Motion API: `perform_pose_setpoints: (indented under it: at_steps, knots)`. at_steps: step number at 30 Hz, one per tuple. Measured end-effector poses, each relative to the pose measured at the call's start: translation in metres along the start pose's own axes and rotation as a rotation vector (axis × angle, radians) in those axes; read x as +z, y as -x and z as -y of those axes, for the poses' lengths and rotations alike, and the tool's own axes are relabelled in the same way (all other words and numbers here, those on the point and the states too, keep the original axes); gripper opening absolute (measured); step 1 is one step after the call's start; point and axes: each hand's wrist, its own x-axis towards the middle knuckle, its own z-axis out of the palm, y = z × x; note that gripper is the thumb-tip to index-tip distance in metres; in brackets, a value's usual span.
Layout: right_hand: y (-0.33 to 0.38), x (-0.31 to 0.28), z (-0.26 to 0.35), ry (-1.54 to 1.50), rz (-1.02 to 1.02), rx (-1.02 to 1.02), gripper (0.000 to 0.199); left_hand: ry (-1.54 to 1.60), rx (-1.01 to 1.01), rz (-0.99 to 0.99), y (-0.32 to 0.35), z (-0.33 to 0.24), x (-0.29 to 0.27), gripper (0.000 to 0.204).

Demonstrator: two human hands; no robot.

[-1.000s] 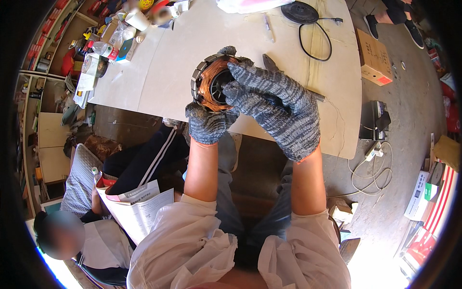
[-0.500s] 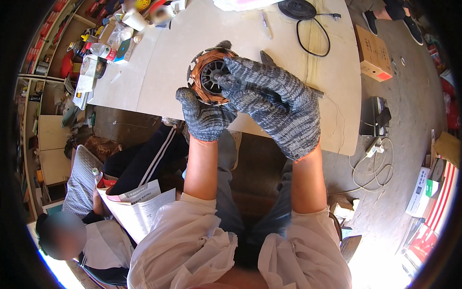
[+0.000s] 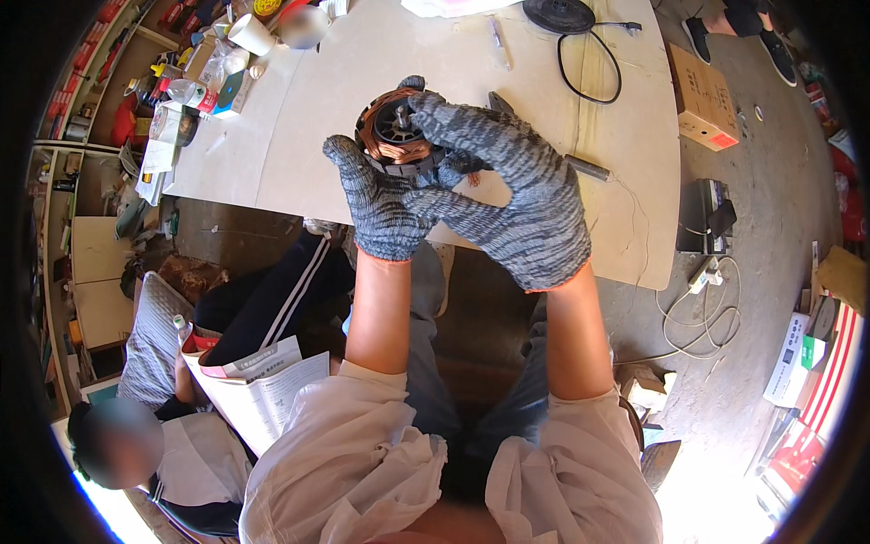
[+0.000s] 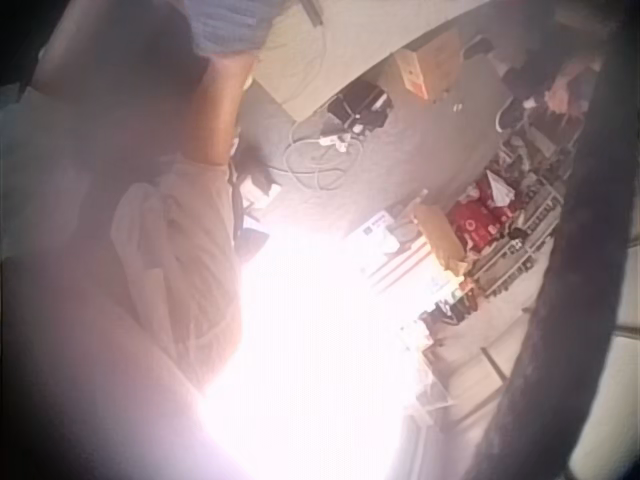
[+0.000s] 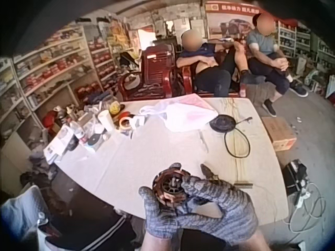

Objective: The person uses pliers to strip copper wire from a circular electronic component, likely a motor stator. They repeatedly cut and pull the wire, separating it from the metal core and placing the stripped wire on the table.

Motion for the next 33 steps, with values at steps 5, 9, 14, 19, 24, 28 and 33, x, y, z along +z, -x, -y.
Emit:
perform_pose_setpoints:
  at_steps: [5,9,14,19,24,28,33]
  knots:
    - [-0.009,0.005,0.001,0.518,0.052,-0.141,0.057,0.015,0.010,-0.048,-0.003,0.002,-0.001,0.081]
    - [-0.011,0.015,-0.013,0.625,-0.019,-0.162,0.050,0.017,-0.017,-0.144,-0.006,0.008,0.003,0.070]
    - [-0.011,0.013,-0.019,0.640,-0.078,-0.095,0.041,-0.006,-0.125,-0.141,-0.008,0.009,0.003,0.060]
    - [-0.010,0.008,-0.032,0.633,-0.069,-0.074,0.042,-0.009,-0.175,-0.215,-0.012,0.014,0.001,0.059]
    - [-0.008,0.008,-0.035,0.545,-0.043,0.009,0.042,-0.150,-0.211,-0.263,-0.011,0.012,0.005,0.071]
    - [-0.007,0.004,-0.040,0.384,-0.056,0.045,0.040,-0.182,-0.284,-0.282,-0.013,0.009,0.008,0.079]
    - [-0.008,0.007,-0.025,0.206,-0.200,0.238,0.035,-0.374,-0.272,-0.261,-0.012,0.006,0.007,0.081]
